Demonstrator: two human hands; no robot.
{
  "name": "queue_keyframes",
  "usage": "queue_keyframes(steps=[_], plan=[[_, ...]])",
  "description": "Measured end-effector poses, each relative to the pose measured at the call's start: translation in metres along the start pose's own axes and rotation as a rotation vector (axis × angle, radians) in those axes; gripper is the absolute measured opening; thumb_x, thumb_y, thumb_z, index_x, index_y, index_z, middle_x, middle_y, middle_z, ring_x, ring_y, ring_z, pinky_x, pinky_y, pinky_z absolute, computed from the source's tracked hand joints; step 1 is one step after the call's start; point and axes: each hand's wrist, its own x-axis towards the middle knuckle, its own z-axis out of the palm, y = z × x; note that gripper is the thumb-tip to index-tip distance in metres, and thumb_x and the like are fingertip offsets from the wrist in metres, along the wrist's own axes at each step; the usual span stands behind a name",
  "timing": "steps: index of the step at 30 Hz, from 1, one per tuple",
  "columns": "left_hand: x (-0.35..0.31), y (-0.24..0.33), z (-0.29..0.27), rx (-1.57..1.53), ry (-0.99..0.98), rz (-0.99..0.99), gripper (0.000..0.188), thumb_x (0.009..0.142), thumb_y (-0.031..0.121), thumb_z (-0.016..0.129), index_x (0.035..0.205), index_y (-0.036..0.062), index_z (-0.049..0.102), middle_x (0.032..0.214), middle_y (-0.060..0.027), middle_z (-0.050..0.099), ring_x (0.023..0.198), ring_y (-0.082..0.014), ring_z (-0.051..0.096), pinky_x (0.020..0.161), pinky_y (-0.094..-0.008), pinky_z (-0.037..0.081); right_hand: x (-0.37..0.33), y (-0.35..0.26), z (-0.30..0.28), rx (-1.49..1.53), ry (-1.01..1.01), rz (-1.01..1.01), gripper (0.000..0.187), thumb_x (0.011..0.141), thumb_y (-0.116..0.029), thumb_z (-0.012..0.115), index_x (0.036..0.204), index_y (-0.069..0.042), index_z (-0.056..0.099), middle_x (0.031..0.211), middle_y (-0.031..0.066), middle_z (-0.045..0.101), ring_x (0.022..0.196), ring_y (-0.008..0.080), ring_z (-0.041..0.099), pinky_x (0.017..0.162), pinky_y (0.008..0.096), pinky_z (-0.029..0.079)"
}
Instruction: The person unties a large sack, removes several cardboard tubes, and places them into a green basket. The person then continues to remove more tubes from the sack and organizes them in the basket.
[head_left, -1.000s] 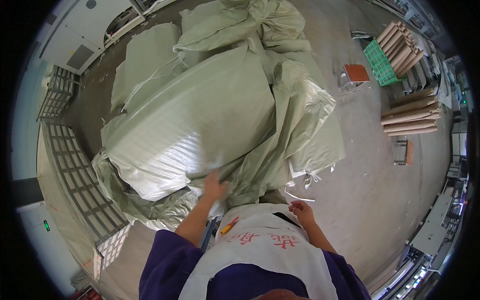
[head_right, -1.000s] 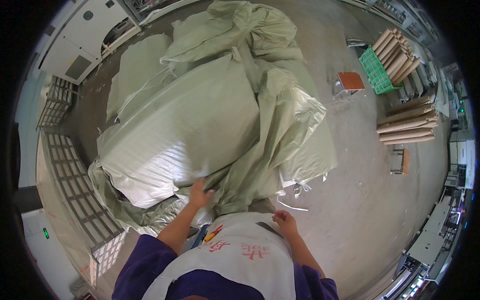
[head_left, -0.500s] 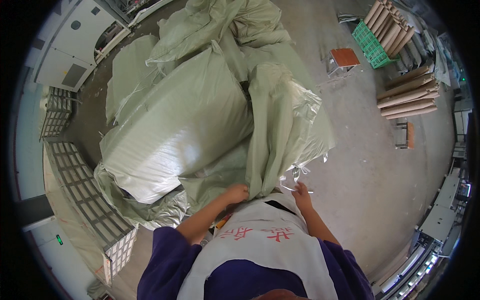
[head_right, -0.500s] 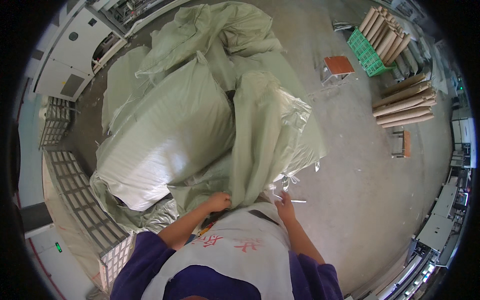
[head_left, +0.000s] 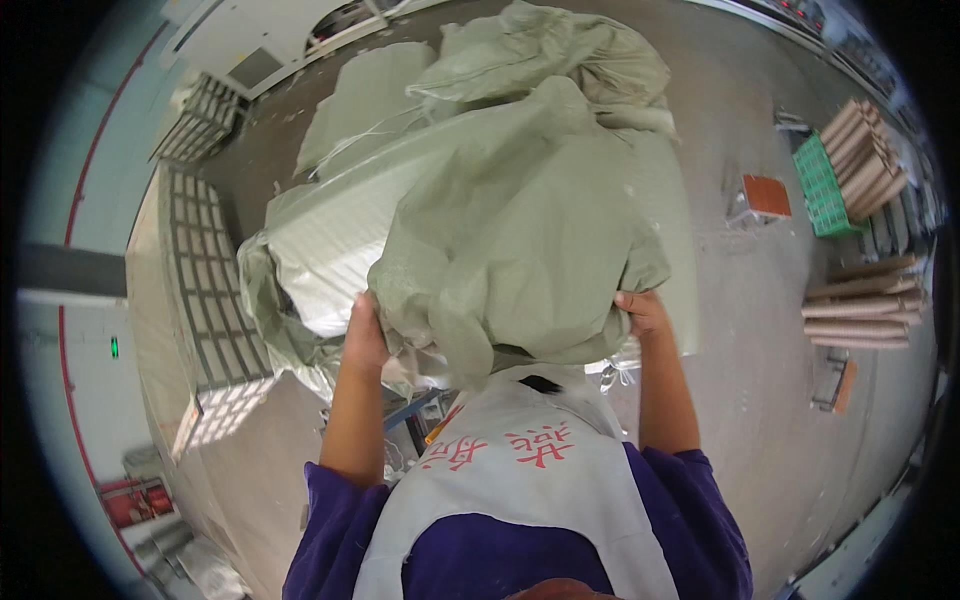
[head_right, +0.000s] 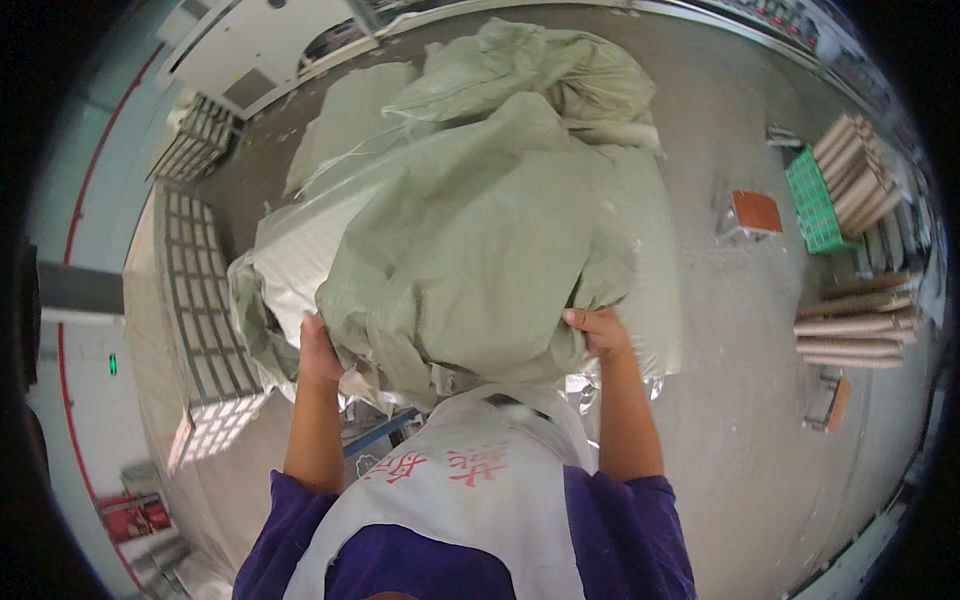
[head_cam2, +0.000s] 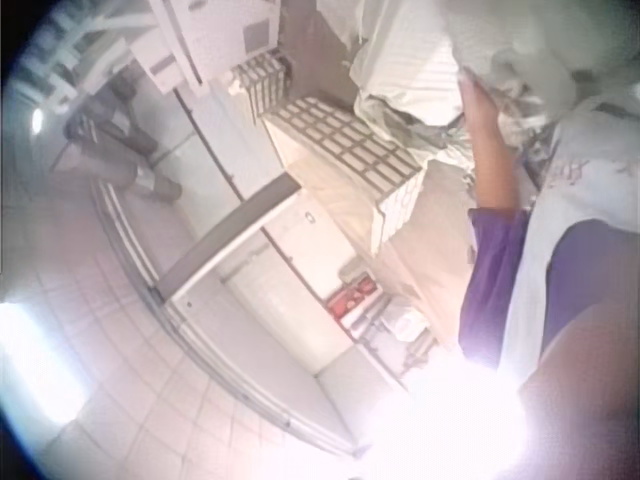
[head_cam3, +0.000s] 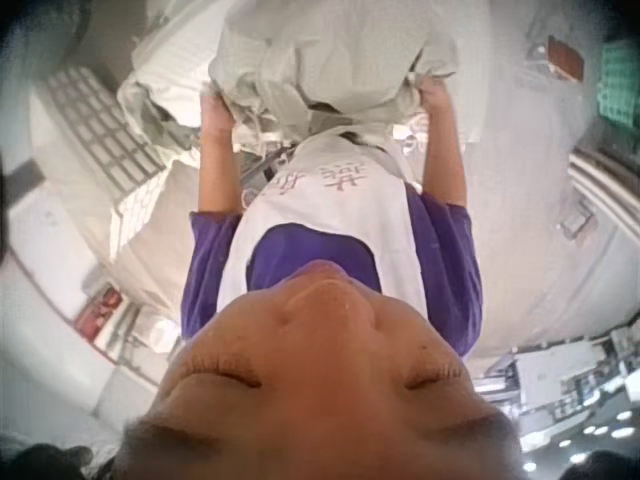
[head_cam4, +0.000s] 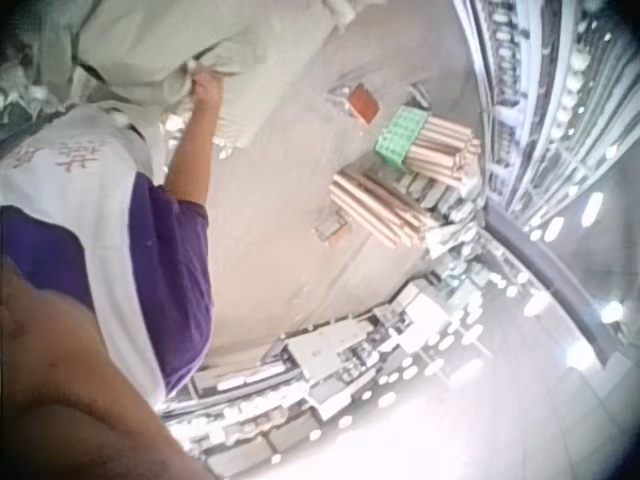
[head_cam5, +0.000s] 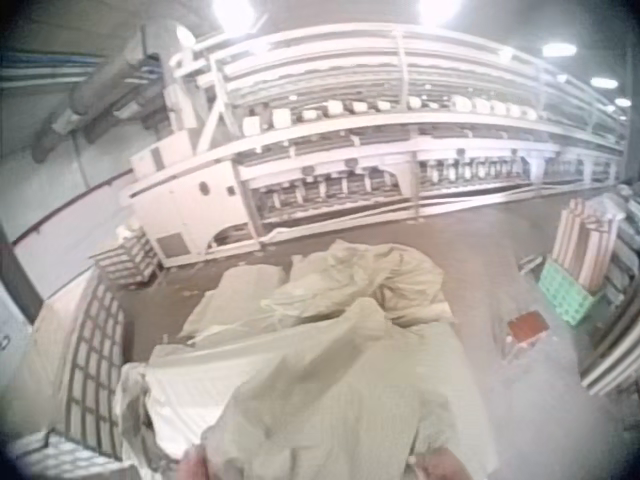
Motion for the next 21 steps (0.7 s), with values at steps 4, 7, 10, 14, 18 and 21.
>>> queue_keyframes(steps=[4, 7, 10, 14, 18, 21], plan=[[-0.019, 0.001, -0.027, 0.209, -0.037, 0.028, 0.049, 0.084, 0.032, 0.063, 0.113, -0.0052, 0.052, 0.103, -0.0091, 0.061, 0.093, -0.0151, 0.058, 0.082, -0.0279, 0.046, 0.017, -0.074, 0.024, -0.643, -0.073, -0.023, 0.047, 0.073, -0.014, 0.073, 0.113, 0.002, 0.056, 0.109, 0.0074, 0.061, 0.1, 0.0191, 0.056, 0.085, 0.0323, 0.046], [-0.023, -0.008, -0.042, 0.295, 0.237, 0.002, 0.03, 0.082, 0.021, 0.066, 0.098, -0.0038, 0.059, 0.085, -0.0035, 0.063, 0.075, -0.0089, 0.056, 0.07, -0.0218, 0.044, 0.028, -0.107, 0.037, -0.928, 0.024, -0.145, 0.045, 0.079, -0.019, 0.07, 0.115, 0.003, 0.054, 0.11, 0.0075, 0.06, 0.098, 0.0188, 0.055, 0.085, 0.0314, 0.044], [-0.023, -0.016, -0.048, 0.29, 0.493, 0.269, 0.016, 0.084, 0.014, 0.064, 0.088, -0.0014, 0.061, 0.076, 0.0004, 0.061, 0.066, -0.0058, 0.049, 0.062, -0.02, 0.04, 0.046, -0.125, 0.05, -0.728, 0.238, -0.292, 0.046, 0.083, -0.025, 0.066, 0.117, 0.003, 0.053, 0.111, 0.0085, 0.058, 0.098, 0.0186, 0.054, 0.087, 0.0307, 0.042], [-0.04, 0.0, -0.037, 0.7, 0.706, 0.366, 0.025, 0.08, 0.017, 0.068, 0.097, 0.0002, 0.06, 0.087, -0.0097, 0.063, 0.082, -0.0188, 0.059, 0.076, -0.0267, 0.044, 0.044, -0.129, 0.072, -0.566, 0.301, -0.31, 0.048, 0.085, -0.028, 0.063, 0.12, 0.003, 0.05, 0.114, 0.0112, 0.056, 0.101, 0.0193, 0.053, 0.089, 0.0314, 0.041], [-0.078, 0.026, 0.01, 1.389, 0.367, 0.778, 0.081, 0.059, 0.031, 0.081, 0.126, 0.0042, 0.044, 0.131, -0.0213, 0.039, 0.121, -0.0347, 0.039, 0.096, -0.0474, 0.032, 0.01, -0.111, 0.106, -0.567, 0.093, -0.087, 0.048, 0.09, -0.03, 0.056, 0.123, 0.003, 0.047, 0.119, 0.0127, 0.054, 0.111, 0.02, 0.049, 0.092, 0.033, 0.04], [-0.077, 0.014, 0.054, 1.555, -0.112, 0.658, 0.096, 0.052, 0.041, 0.081, 0.131, 0.004, 0.039, 0.139, -0.0225, 0.028, 0.128, -0.0357, 0.028, 0.101, -0.0528, 0.024, -0.015, -0.09, 0.132, -1.333, -0.257, -0.161, 0.049, 0.093, -0.034, 0.05, 0.123, 0.004, 0.047, 0.117, 0.0128, 0.054, 0.111, 0.0223, 0.049, 0.092, 0.035, 0.04]])
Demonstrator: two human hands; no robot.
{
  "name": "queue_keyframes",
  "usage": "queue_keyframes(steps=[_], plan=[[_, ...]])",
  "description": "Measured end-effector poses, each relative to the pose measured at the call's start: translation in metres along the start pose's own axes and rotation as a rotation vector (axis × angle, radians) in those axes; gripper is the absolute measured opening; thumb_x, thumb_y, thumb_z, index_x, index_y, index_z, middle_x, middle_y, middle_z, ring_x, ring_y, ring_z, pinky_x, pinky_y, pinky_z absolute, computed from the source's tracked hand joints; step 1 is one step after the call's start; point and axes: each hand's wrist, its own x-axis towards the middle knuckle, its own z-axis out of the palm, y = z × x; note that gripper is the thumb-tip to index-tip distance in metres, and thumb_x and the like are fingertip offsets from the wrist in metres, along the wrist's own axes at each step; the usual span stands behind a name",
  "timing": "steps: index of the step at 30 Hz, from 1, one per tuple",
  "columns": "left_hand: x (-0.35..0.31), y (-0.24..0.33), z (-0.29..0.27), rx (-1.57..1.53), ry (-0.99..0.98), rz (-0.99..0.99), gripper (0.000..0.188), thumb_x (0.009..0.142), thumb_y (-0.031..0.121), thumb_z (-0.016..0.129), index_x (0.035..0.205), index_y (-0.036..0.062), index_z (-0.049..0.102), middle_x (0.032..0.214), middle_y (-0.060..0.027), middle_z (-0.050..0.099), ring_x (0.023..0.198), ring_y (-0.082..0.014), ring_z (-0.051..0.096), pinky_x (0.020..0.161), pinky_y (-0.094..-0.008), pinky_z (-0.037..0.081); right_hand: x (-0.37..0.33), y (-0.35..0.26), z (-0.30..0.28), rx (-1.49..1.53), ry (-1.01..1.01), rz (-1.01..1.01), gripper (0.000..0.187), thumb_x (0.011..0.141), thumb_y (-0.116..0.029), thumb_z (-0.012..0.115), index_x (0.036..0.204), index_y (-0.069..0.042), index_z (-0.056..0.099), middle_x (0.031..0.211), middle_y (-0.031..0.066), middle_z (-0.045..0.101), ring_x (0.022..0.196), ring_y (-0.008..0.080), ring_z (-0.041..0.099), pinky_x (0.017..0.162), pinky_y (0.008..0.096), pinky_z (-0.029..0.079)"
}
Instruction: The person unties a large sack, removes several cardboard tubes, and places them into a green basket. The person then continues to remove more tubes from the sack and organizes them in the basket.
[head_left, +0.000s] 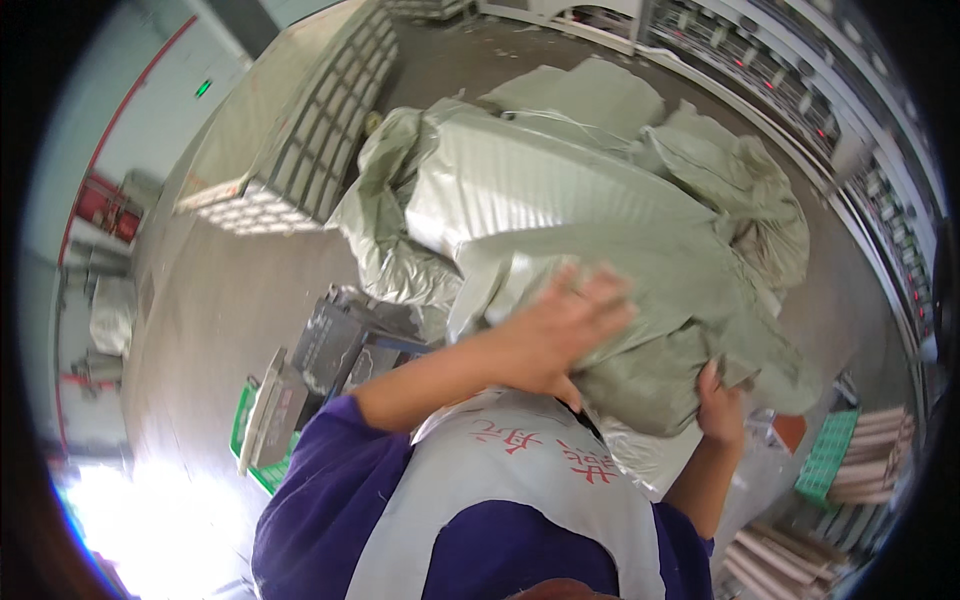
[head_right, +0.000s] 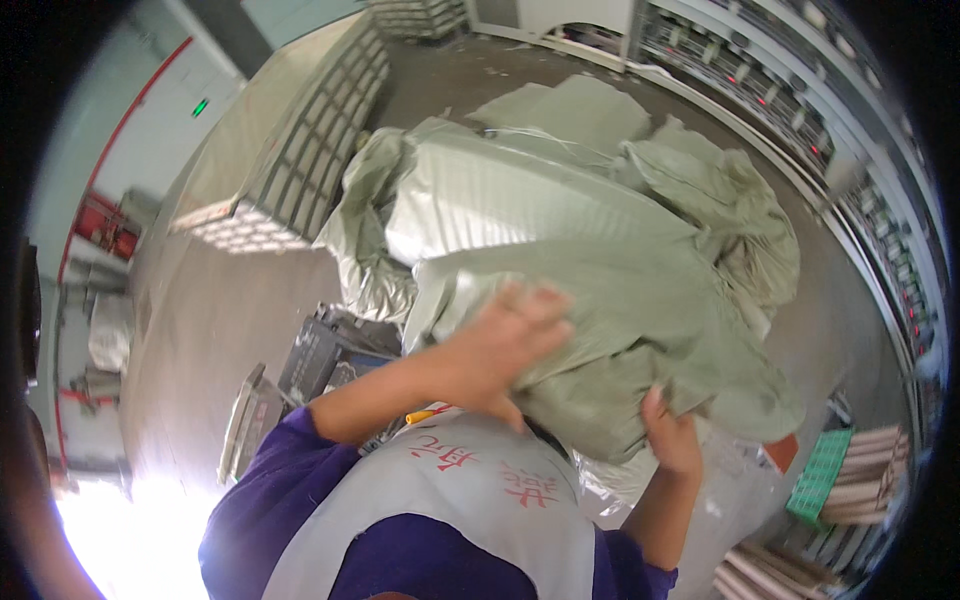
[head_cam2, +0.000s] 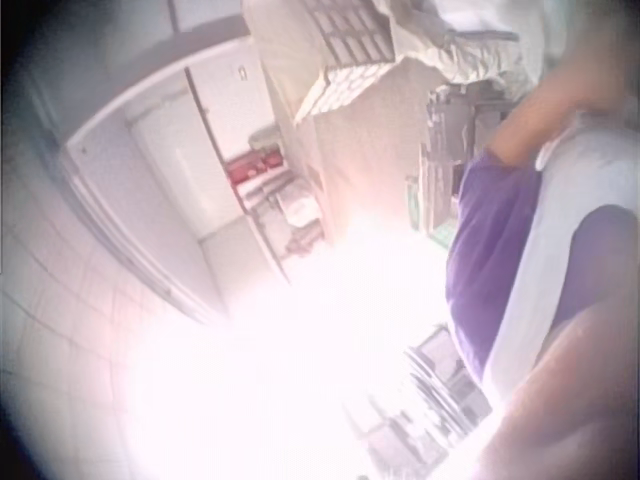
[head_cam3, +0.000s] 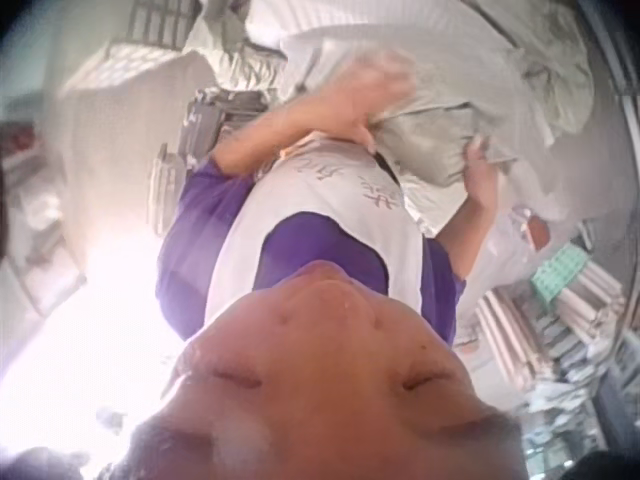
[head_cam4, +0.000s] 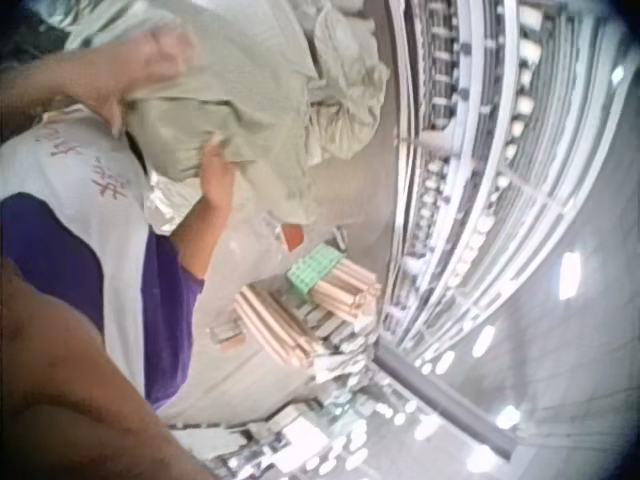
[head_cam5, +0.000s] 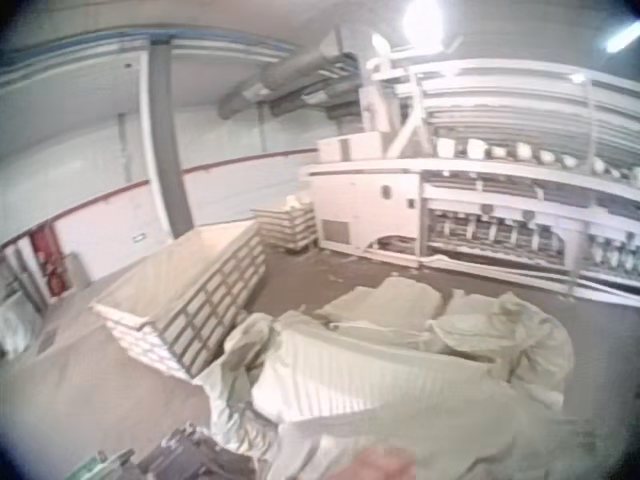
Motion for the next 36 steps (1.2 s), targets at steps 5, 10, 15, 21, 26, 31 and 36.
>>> queue_keyframes(steps=[5, 10, 15, 21, 26, 31, 36], plan=[[-0.013, 0.009, 0.038, -0.176, -0.405, -0.362, 0.069, 0.064, 0.021, 0.072, 0.126, 0.0088, 0.045, 0.097, -0.0146, 0.06, 0.09, -0.0308, 0.06, 0.072, -0.0424, 0.047, 0.01, -0.027, -0.016, 0.388, -0.411, 0.018, 0.045, 0.094, -0.031, 0.045, 0.12, 0.005, 0.049, 0.106, 0.0142, 0.059, 0.099, 0.0217, 0.056, 0.088, 0.0334, 0.042], [-0.066, -0.04, 0.015, 0.155, 0.307, -0.492, 0.041, 0.064, 0.012, 0.064, 0.106, 0.0096, 0.06, 0.073, -0.0069, 0.058, 0.066, -0.0284, 0.059, 0.058, -0.0386, 0.047, 0.011, -0.048, -0.037, 0.068, 0.134, -0.291, 0.06, 0.088, -0.041, 0.055, 0.126, 0.004, 0.044, 0.11, 0.0147, 0.058, 0.099, 0.0244, 0.056, 0.089, 0.0356, 0.043], [-0.087, -0.02, -0.006, 0.179, 0.616, -0.349, 0.036, 0.062, 0.01, 0.063, 0.098, 0.009, 0.063, 0.071, -0.0066, 0.056, 0.065, -0.0286, 0.058, 0.059, -0.0373, 0.047, 0.063, -0.076, 0.012, -0.139, 0.322, -0.811, 0.081, 0.08, -0.041, 0.064, 0.138, 0.001, 0.026, 0.14, 0.0181, 0.032, 0.131, 0.0319, 0.029, 0.106, 0.0423, 0.025], [-0.072, 0.003, -0.007, -0.566, 1.188, -0.55, 0.028, 0.078, 0.004, 0.062, 0.106, 0.0041, 0.056, 0.094, -0.0065, 0.062, 0.086, -0.019, 0.06, 0.078, -0.0292, 0.047, 0.043, -0.069, 0.189, 0.484, -1.035, -0.223, 0.089, 0.075, -0.035, 0.069, 0.14, 0.0, 0.019, 0.145, 0.018, 0.023, 0.133, 0.0283, 0.025, 0.11, 0.0392, 0.014], [-0.086, 0.005, -0.009, -1.004, 0.933, -0.616, 0.051, 0.079, 0.006, 0.066, 0.125, 0.0041, 0.045, 0.118, -0.0105, 0.056, 0.107, -0.0145, 0.053, 0.09, -0.0263, 0.042, 0.043, -0.074, 0.236, 0.809, -0.966, 0.059, 0.082, 0.078, -0.032, 0.067, 0.14, -0.002, 0.022, 0.144, 0.0161, 0.026, 0.132, 0.0279, 0.027, 0.11, 0.0396, 0.017], [-0.147, 0.018, -0.019, 0.295, 0.709, -0.659, 0.093, 0.057, 0.027, 0.08, 0.134, 0.0059, 0.033, 0.139, -0.0165, 0.034, 0.127, -0.035, 0.033, 0.101, -0.0488, 0.03, 0.079, -0.088, 0.24, 1.037, -0.84, 0.133, 0.076, 0.08, -0.03, 0.065, 0.139, -0.003, 0.025, 0.143, 0.0143, 0.029, 0.131, 0.0275, 0.029, 0.109, 0.04, 0.019], [-0.147, -0.012, 0.009, 0.064, 0.498, -0.71, 0.124, 0.045, 0.045, 0.083, 0.14, 0.0031, 0.017, 0.146, -0.0271, 0.006, 0.134, -0.0415, 0.017, 0.098, -0.0624, 0.023, 0.091, -0.098, 0.264, 1.182, -0.784, 0.239, 0.07, 0.082, -0.028, 0.063, 0.138, -0.004, 0.028, 0.142, 0.0125, 0.031, 0.13, 0.0272, 0.031, 0.108, 0.0404, 0.022]])
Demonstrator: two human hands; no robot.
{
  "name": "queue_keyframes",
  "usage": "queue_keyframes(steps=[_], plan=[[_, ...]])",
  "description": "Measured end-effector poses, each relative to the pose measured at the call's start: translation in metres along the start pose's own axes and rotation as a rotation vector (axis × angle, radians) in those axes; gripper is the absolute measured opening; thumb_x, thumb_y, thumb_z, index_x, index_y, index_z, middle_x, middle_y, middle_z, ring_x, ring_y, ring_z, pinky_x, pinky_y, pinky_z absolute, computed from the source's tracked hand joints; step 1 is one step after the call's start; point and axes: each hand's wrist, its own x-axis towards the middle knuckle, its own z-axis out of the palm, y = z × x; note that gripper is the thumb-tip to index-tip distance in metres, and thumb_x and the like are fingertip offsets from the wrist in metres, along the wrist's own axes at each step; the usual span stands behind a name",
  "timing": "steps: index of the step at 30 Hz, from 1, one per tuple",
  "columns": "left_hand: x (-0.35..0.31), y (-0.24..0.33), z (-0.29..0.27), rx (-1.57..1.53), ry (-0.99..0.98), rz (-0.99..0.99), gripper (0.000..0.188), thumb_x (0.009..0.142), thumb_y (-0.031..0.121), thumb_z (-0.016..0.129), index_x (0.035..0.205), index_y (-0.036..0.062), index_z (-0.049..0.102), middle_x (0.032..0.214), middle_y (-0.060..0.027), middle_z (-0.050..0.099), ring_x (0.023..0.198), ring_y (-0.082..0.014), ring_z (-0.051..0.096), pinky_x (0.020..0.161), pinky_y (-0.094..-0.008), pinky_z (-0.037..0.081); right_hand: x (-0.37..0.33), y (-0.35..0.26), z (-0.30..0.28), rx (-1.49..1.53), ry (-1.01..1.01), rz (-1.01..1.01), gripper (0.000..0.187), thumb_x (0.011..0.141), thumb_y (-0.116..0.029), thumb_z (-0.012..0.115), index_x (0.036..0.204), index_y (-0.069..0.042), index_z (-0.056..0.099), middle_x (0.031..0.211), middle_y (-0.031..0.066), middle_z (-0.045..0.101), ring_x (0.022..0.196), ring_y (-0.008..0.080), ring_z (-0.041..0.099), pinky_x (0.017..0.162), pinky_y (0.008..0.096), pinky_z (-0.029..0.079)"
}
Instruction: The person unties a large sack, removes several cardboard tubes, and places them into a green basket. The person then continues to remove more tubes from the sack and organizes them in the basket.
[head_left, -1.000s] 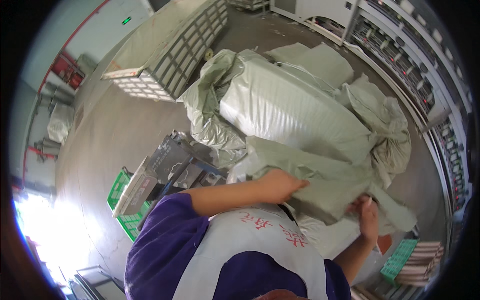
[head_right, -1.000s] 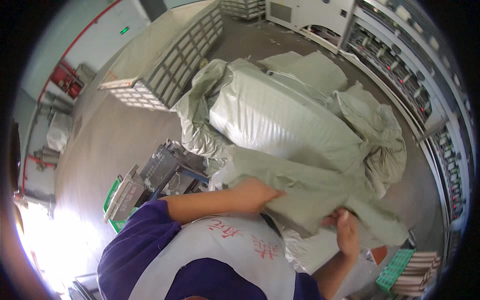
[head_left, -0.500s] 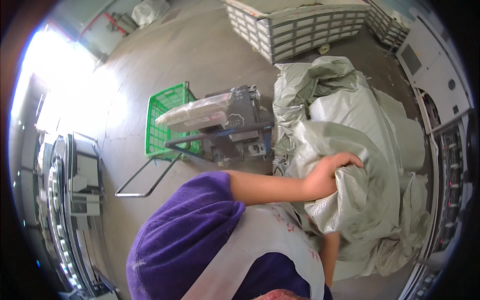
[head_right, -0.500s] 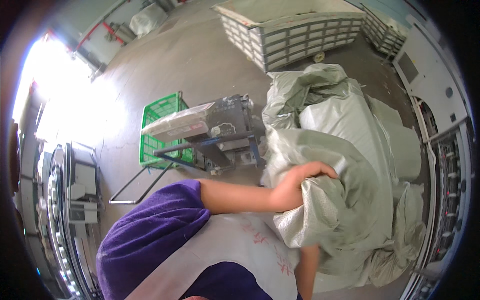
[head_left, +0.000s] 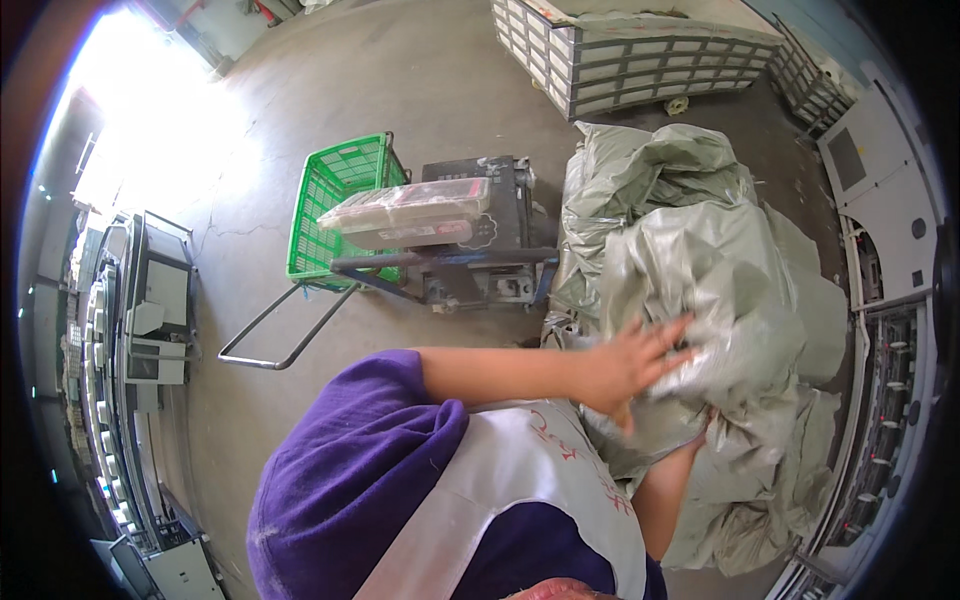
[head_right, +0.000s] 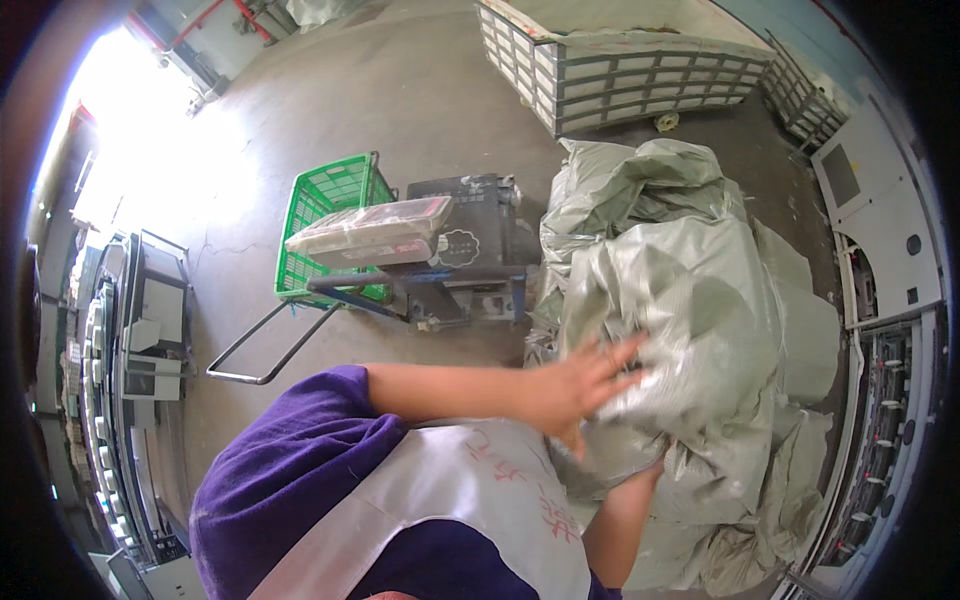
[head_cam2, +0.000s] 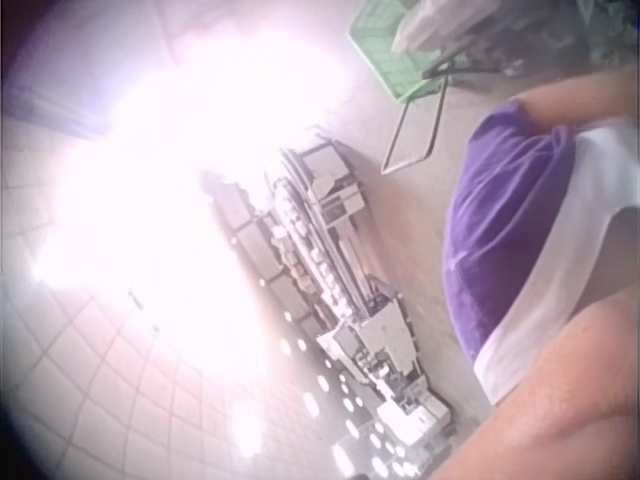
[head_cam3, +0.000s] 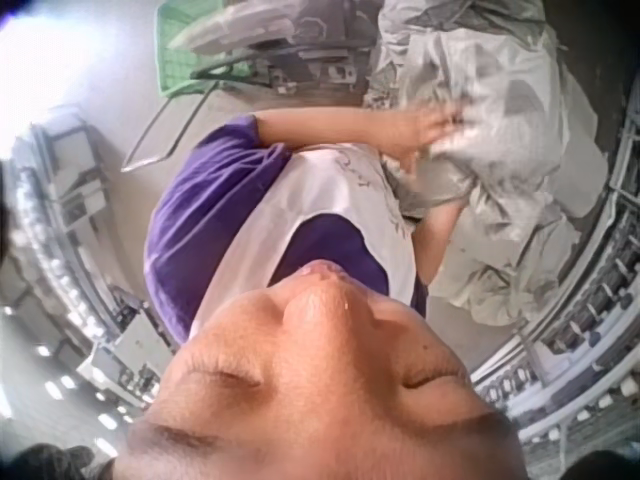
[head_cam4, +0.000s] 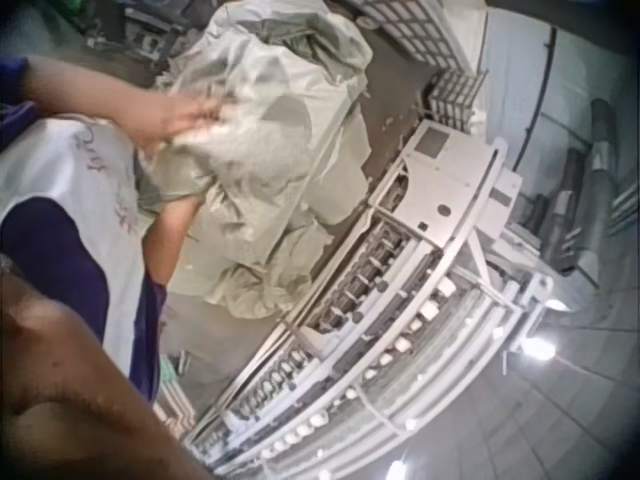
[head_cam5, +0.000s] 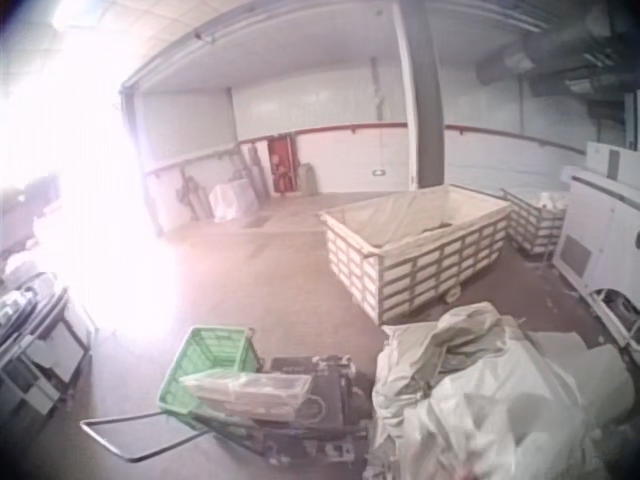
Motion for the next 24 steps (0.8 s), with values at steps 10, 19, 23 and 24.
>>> queue_keyframes(steps=[10, 19, 23, 24], plan=[[0.046, -0.069, 0.041, -0.356, 0.138, -0.433, 0.07, 0.063, 0.008, 0.066, 0.128, 0.0013, 0.04, 0.119, -0.0234, 0.05, 0.108, -0.0386, 0.052, 0.093, -0.0398, 0.043, 0.013, -0.03, -0.035, 0.05, -0.22, -0.138, 0.052, 0.088, -0.021, 0.058, 0.134, -0.006, 0.038, 0.136, 0.0118, 0.041, 0.123, 0.0295, 0.04, 0.103, 0.0424, 0.031], [0.197, -0.238, -0.127, 0.186, 0.943, -0.565, 0.05, 0.063, 0.007, 0.057, 0.112, -0.0026, 0.055, 0.099, -0.0205, 0.059, 0.091, -0.0357, 0.056, 0.08, -0.0408, 0.044, -0.03, -0.004, -0.083, -0.33, 0.619, -0.02, 0.05, 0.087, -0.01, 0.055, 0.133, -0.007, 0.037, 0.125, 0.0119, 0.05, 0.106, 0.0208, 0.054, 0.085, 0.0293, 0.044], [0.249, -0.306, -0.143, 0.591, 0.873, -0.294, 0.048, 0.067, 0.006, 0.053, 0.115, 0.0082, 0.056, 0.111, -0.014, 0.057, 0.103, -0.0338, 0.054, 0.086, -0.0415, 0.045, -0.049, 0.0, -0.134, -0.394, 0.835, -0.091, 0.051, 0.086, -0.006, 0.056, 0.133, -0.004, 0.037, 0.124, 0.0152, 0.05, 0.11, 0.022, 0.052, 0.088, 0.0305, 0.043], [0.263, -0.323, -0.137, 0.603, 0.817, -0.267, 0.049, 0.067, 0.006, 0.053, 0.116, 0.0105, 0.056, 0.114, -0.0124, 0.057, 0.106, -0.0329, 0.053, 0.087, -0.0416, 0.045, -0.051, -0.004, -0.152, -0.437, 0.872, -0.123, 0.05, 0.086, -0.005, 0.055, 0.132, -0.003, 0.037, 0.123, 0.0153, 0.051, 0.11, 0.0218, 0.052, 0.089, 0.0309, 0.043]])
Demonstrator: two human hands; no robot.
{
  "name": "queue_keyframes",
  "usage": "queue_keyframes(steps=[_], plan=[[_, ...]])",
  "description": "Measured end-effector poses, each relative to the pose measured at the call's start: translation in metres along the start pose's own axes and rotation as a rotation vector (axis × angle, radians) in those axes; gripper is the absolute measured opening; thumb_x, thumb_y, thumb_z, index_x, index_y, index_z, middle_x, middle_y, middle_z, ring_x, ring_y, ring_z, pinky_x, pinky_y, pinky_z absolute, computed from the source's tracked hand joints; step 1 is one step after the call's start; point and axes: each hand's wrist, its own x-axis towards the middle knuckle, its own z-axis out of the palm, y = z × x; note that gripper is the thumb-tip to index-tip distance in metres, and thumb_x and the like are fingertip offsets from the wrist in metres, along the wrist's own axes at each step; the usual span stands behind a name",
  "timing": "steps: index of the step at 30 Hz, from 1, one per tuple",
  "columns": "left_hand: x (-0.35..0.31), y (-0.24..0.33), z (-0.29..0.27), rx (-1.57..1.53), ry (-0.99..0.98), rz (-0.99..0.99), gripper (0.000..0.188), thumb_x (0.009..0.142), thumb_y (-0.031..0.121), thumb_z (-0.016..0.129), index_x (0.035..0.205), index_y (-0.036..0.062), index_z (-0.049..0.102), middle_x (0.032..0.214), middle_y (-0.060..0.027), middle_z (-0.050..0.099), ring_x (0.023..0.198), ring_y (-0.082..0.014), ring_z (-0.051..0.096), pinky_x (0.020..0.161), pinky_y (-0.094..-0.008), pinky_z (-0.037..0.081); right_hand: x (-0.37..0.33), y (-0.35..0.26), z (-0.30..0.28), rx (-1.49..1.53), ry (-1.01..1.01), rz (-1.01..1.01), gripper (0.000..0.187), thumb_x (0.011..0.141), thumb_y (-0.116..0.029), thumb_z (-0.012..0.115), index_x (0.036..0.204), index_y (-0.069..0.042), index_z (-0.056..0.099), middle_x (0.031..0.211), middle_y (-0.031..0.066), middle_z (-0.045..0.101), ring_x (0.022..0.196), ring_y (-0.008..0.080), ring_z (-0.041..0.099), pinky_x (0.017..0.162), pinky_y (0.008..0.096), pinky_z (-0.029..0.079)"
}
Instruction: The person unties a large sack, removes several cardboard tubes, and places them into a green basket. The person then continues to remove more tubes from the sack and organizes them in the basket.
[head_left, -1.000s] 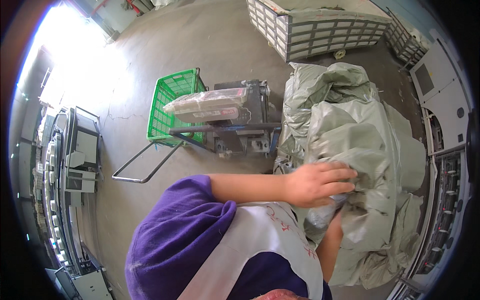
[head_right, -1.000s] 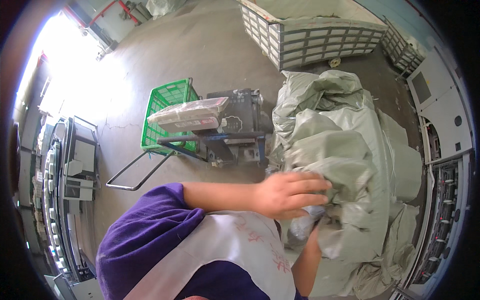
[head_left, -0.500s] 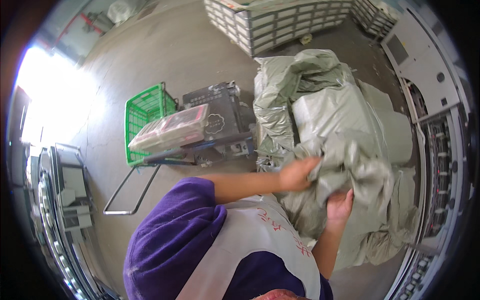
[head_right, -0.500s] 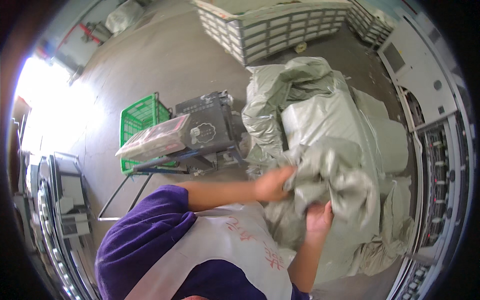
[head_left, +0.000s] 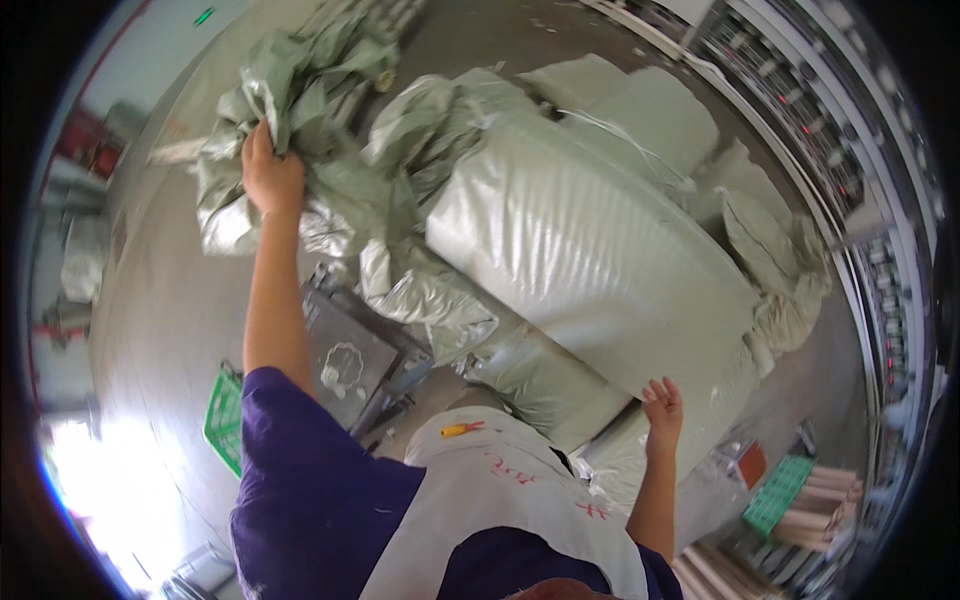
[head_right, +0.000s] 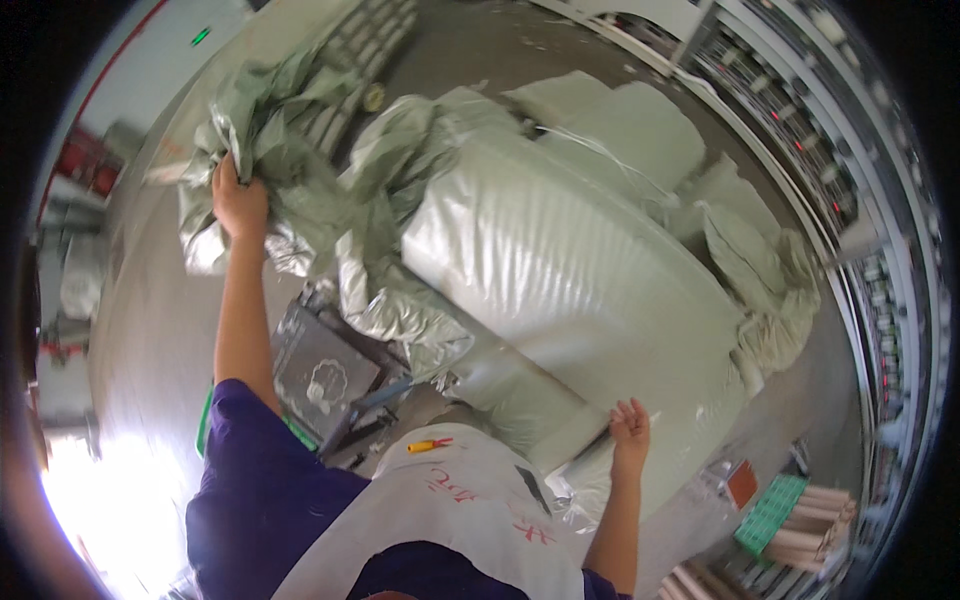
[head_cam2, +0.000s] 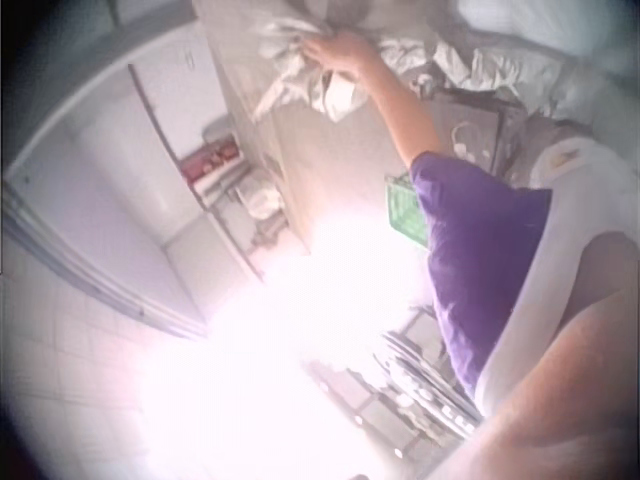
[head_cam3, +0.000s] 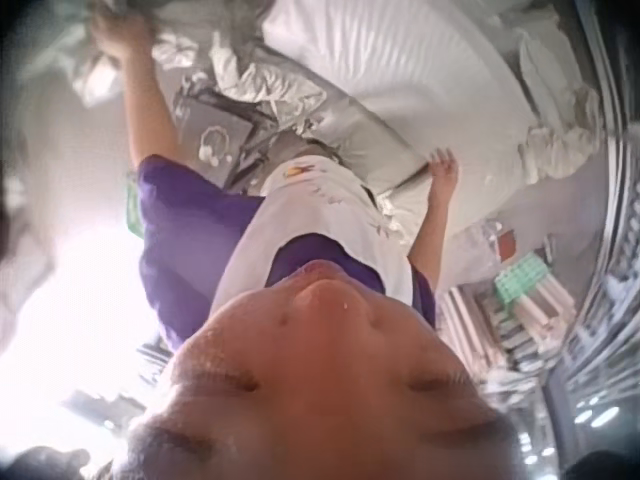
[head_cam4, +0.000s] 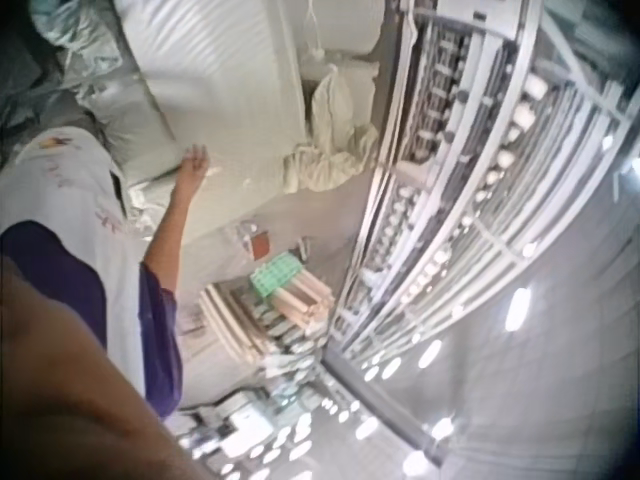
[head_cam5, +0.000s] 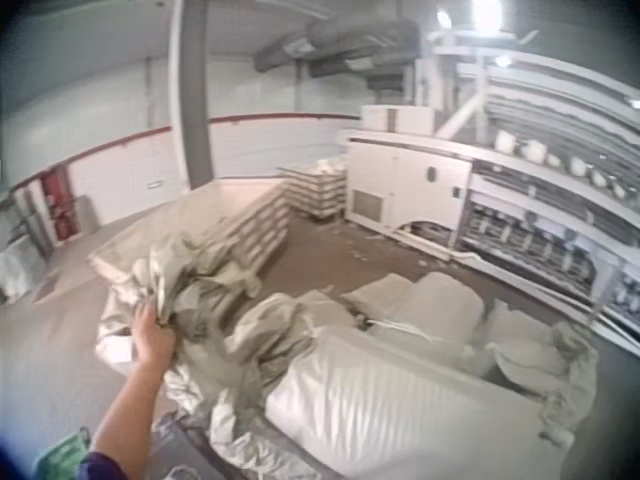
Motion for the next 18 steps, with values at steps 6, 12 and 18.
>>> queue_keyframes(steps=[6, 12, 18], plan=[[-0.026, -0.007, 0.14, 0.083, -0.339, 0.125, 0.051, 0.071, 0.006, 0.052, 0.122, 0.0121, 0.051, 0.122, -0.0096, 0.052, 0.109, -0.0303, 0.052, 0.086, -0.0402, 0.046, 0.086, -0.012, -0.072, -0.248, 0.269, -0.234, 0.039, 0.085, -0.001, 0.053, 0.124, 0.0, 0.046, 0.121, 0.0129, 0.054, 0.111, 0.0189, 0.053, 0.096, 0.0305, 0.04], [-0.08, 0.013, 0.266, 0.398, -0.756, 0.105, 0.056, 0.081, 0.015, 0.049, 0.135, 0.0151, 0.037, 0.138, -0.0085, 0.037, 0.12, -0.0366, 0.042, 0.098, -0.0439, 0.038, 0.172, -0.056, -0.104, -0.613, 0.385, -0.414, 0.039, 0.082, -0.003, 0.055, 0.121, -0.003, 0.05, 0.117, 0.0124, 0.057, 0.111, 0.021, 0.053, 0.093, 0.0317, 0.042], [-0.17, -0.034, 0.381, 0.108, -1.243, 0.276, 0.058, 0.086, 0.025, 0.048, 0.14, 0.0171, 0.029, 0.148, -0.0039, 0.022, 0.128, -0.0356, 0.032, 0.1, -0.0626, 0.026, 0.266, -0.077, -0.088, -0.888, 0.355, -0.492, 0.039, 0.083, -0.016, 0.058, 0.121, -0.011, 0.052, 0.121, 0.0121, 0.056, 0.113, 0.0284, 0.052, 0.091, 0.0364, 0.042]])
